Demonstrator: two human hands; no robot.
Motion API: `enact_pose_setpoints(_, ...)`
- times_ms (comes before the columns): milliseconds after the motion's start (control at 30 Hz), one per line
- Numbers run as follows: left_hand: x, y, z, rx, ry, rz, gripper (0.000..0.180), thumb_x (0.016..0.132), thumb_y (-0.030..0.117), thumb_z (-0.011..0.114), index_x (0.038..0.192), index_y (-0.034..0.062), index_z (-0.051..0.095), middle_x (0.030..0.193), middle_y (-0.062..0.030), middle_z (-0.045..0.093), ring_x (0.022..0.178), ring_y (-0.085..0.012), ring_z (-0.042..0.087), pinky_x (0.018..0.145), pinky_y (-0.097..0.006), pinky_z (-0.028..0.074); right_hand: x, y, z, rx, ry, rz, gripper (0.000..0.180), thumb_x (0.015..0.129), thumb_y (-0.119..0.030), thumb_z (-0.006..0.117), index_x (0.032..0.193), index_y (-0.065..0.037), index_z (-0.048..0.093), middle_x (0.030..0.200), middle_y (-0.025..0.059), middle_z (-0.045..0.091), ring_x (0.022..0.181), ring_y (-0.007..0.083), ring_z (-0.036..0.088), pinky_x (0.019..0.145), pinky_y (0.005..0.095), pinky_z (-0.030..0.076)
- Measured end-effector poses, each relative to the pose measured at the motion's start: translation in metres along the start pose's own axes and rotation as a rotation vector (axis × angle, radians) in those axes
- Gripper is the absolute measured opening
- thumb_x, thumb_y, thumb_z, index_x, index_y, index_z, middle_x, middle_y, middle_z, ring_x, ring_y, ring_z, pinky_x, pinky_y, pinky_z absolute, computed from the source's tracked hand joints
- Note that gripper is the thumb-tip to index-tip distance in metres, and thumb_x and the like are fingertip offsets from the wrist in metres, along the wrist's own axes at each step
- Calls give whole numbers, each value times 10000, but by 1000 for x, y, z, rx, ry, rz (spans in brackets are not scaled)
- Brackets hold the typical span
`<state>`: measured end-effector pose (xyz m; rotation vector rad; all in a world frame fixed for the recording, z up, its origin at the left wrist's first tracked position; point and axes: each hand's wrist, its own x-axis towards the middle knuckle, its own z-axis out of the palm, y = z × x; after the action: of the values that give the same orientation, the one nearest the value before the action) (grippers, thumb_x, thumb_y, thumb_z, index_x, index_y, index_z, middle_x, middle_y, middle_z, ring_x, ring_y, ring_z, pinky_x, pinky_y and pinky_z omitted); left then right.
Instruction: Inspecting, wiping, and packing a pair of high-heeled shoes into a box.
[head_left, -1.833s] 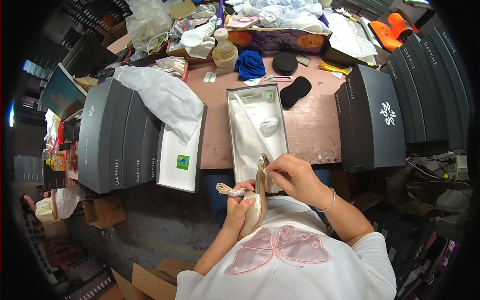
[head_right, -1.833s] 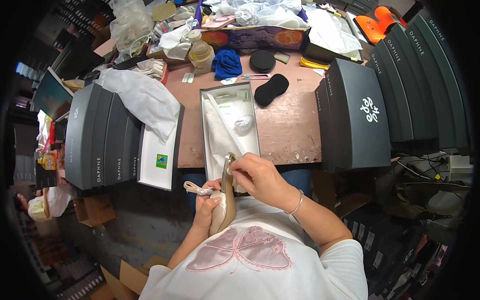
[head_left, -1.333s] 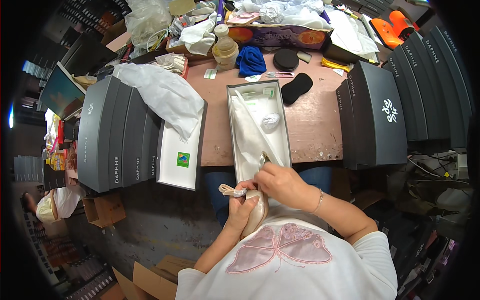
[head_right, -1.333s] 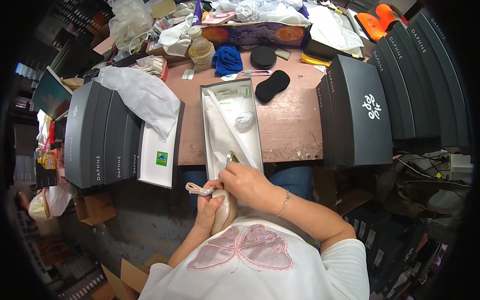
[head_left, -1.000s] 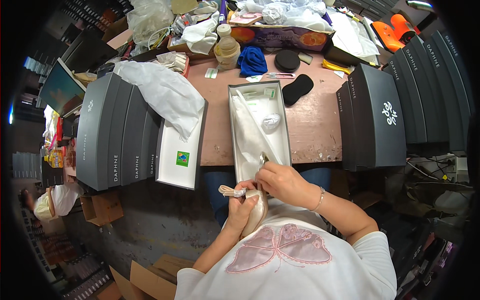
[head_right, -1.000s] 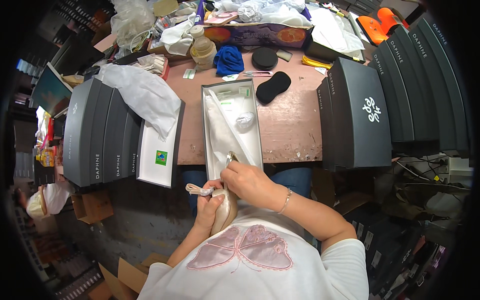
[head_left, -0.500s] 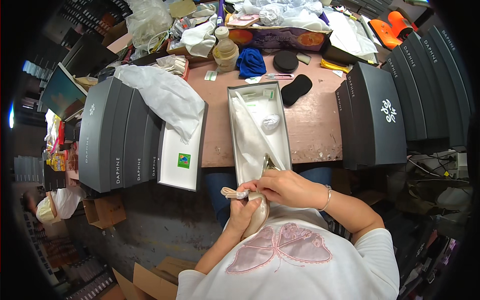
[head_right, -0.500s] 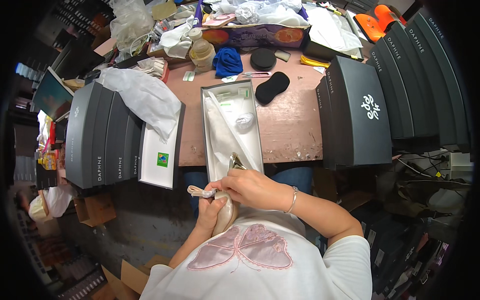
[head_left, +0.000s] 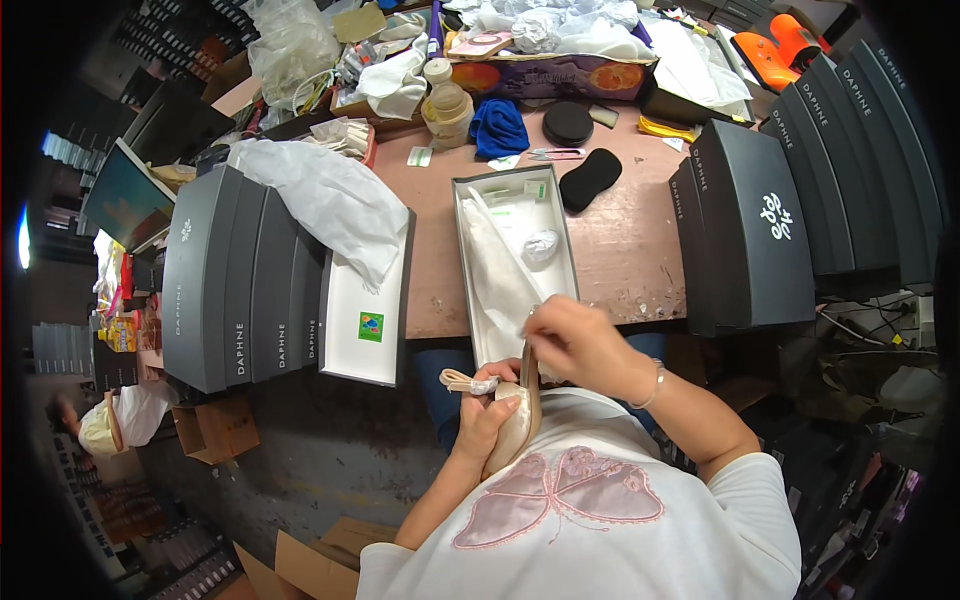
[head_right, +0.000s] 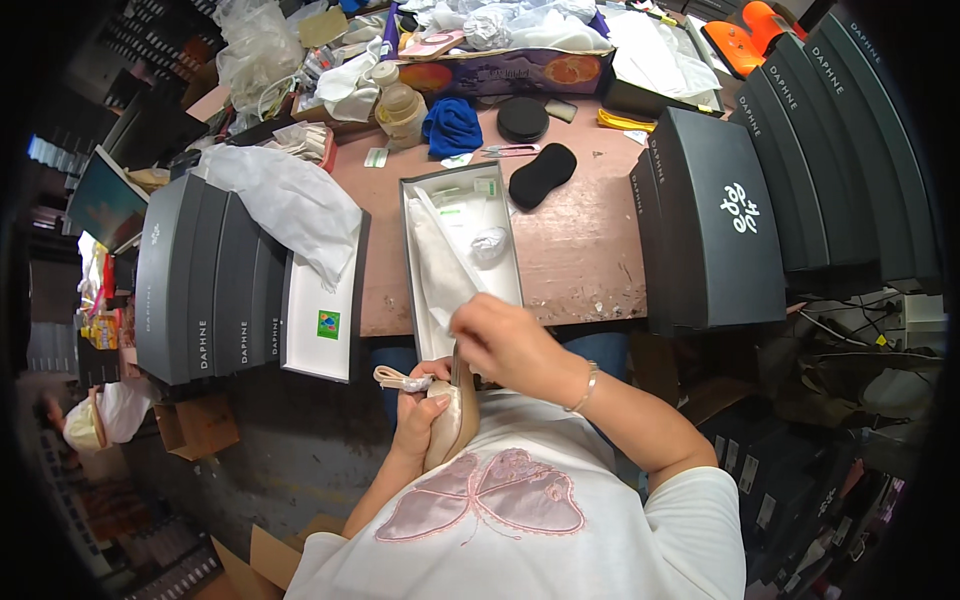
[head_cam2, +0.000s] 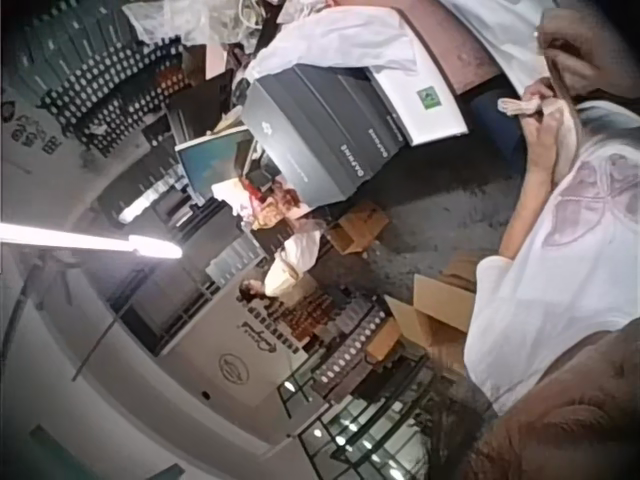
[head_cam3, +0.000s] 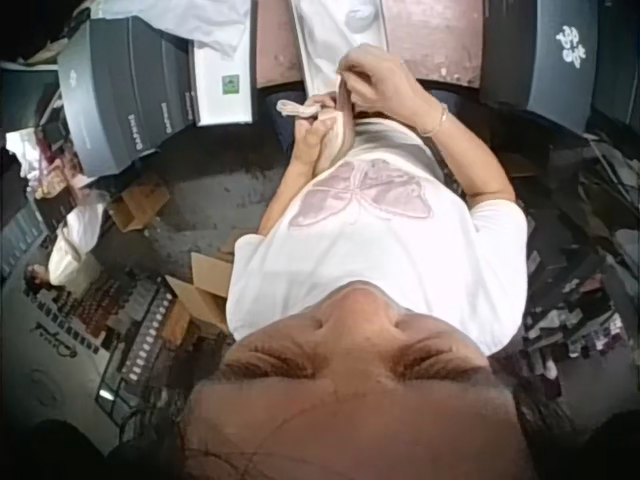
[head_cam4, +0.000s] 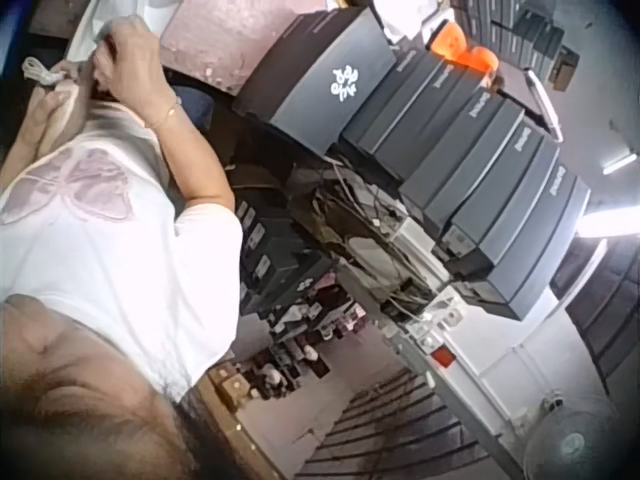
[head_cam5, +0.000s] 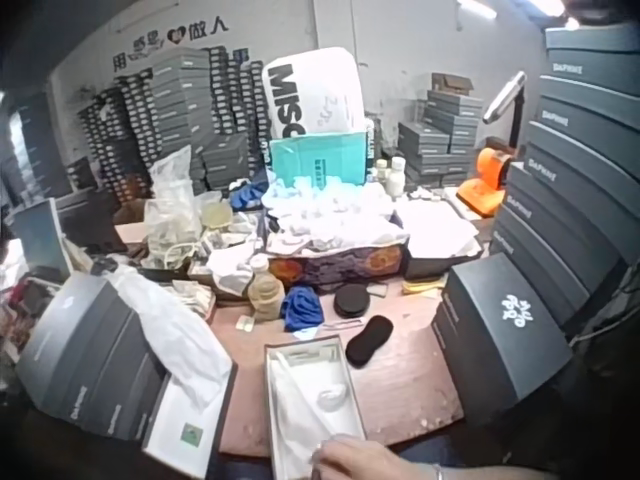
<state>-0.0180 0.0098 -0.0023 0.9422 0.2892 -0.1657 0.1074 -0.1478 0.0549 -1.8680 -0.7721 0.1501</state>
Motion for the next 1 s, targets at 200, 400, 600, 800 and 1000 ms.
enact_pose_setpoints(200,1,-1,-4,-100,-7,-45,350,737,175,637,1026,23,512,1188,-128,510,1032,-178,512,925,-283,407,-7,-22,-28,120,-90,243,98,811,-7,639,907,7,622,794,113,608,665,192,608,619,287,490)
enact_pose_setpoints(400,0,-5,-7,-75,4,-23,348,746,161,632,1045,29,512,1197,-124,504,1046,-172,508,940,-282,400,-18,-25,-8,23,-154,85,150,807,-12,669,949,-6,618,836,122,615,732,251,630,659,329,508)
enact_pose_setpoints(600,-4,-2,-3,-43,9,-36,353,772,131,644,1075,24,498,1186,-112,508,1051,-165,505,946,-289,400,-21,-19,9,-40,-271,20,144,808,-28,654,946,-15,617,833,121,577,737,297,604,660,358,505)
enact_pose_setpoints(800,-6,-4,-1,6,6,-48,306,800,72,624,1075,22,497,1162,-96,526,1040,-139,510,918,-282,416,-14,-18,8,-299,-328,-44,98,785,-31,637,876,-19,603,775,108,543,685,291,596,607,372,500)
enact_pose_setpoints(1000,-6,-4,3,58,18,-21,290,804,43,615,1067,20,496,1167,-100,525,1036,-145,513,912,-286,425,-17,-16,5,-132,-336,-36,64,779,-23,625,833,-25,590,746,115,527,642,303,580,574,383,489)
